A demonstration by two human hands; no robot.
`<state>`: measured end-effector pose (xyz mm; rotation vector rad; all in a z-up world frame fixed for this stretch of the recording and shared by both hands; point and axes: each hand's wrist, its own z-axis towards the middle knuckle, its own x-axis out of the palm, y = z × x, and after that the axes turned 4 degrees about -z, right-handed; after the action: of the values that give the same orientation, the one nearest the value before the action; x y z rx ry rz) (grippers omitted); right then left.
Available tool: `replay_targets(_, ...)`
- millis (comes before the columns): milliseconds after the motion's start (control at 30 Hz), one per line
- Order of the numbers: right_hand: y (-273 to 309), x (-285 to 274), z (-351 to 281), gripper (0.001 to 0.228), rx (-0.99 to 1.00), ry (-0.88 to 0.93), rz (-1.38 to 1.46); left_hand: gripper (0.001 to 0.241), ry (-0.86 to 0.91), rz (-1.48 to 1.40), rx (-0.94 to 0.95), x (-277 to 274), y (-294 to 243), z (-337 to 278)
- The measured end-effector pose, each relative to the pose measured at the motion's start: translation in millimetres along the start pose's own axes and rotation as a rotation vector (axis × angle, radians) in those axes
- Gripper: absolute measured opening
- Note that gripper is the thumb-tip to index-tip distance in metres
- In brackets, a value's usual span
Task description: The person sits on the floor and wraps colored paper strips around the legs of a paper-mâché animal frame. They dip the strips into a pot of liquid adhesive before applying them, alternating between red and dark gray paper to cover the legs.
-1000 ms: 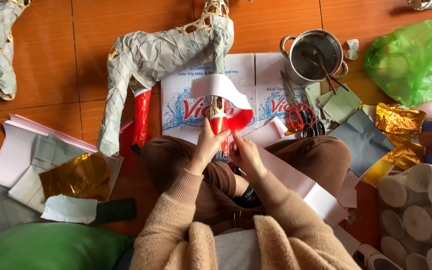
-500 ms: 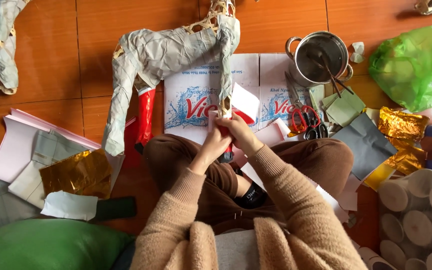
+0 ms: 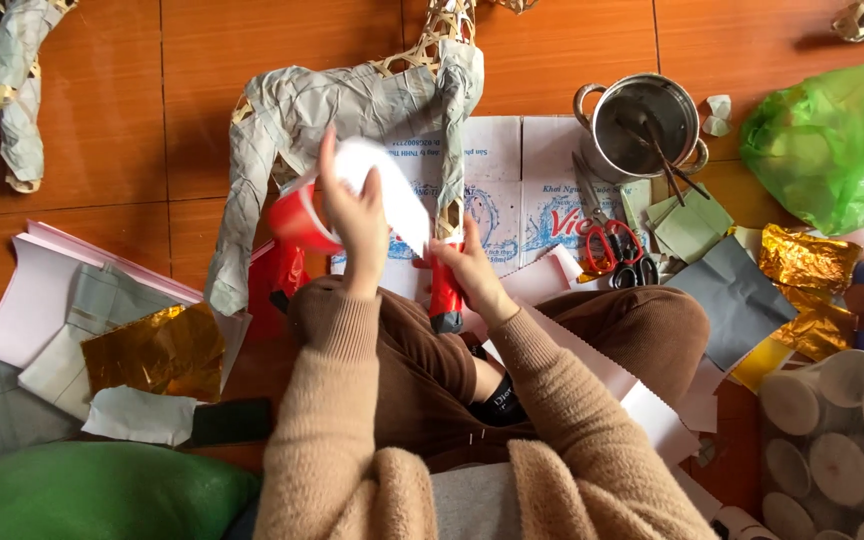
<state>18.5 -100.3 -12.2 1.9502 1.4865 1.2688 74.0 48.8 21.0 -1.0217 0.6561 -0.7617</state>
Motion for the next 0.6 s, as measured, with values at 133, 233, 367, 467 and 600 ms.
replay_targets(133, -8.0, -14.2, -5.2, 0.103, -0.568, -0.108, -0.884, 0.076, 0.256, 0.075, 0.078, 77.3, -19.5, -2.6)
replay_targets(233, -14.1, -20.2, -1.7, 0.085, -0.499, -0.169, -0.682, 0.042, 0.46, 0.017, 0.181, 126.0, -26.5, -51.2)
replay_targets(367, -18.3, -31.4, 5.7, 0.045, -0.339, -0.282, -0.222, 0.063, 0.779, 0.038, 0.164, 99.5, -60.5, -64.4)
replay_targets(467, -22.3, -34.5, 12.7, 0.021, -0.229, -0.337, 0.091, 0.065, 0.642, 0.011, -0.173, 49.3, -42.9, -67.2)
replay_targets(600, -37.8, -39.4, 27.0, 0.016, -0.148, -0.303, 0.37, 0.086, 0.62, 0.071, -0.803, 28.4, 32.8, -102.3)
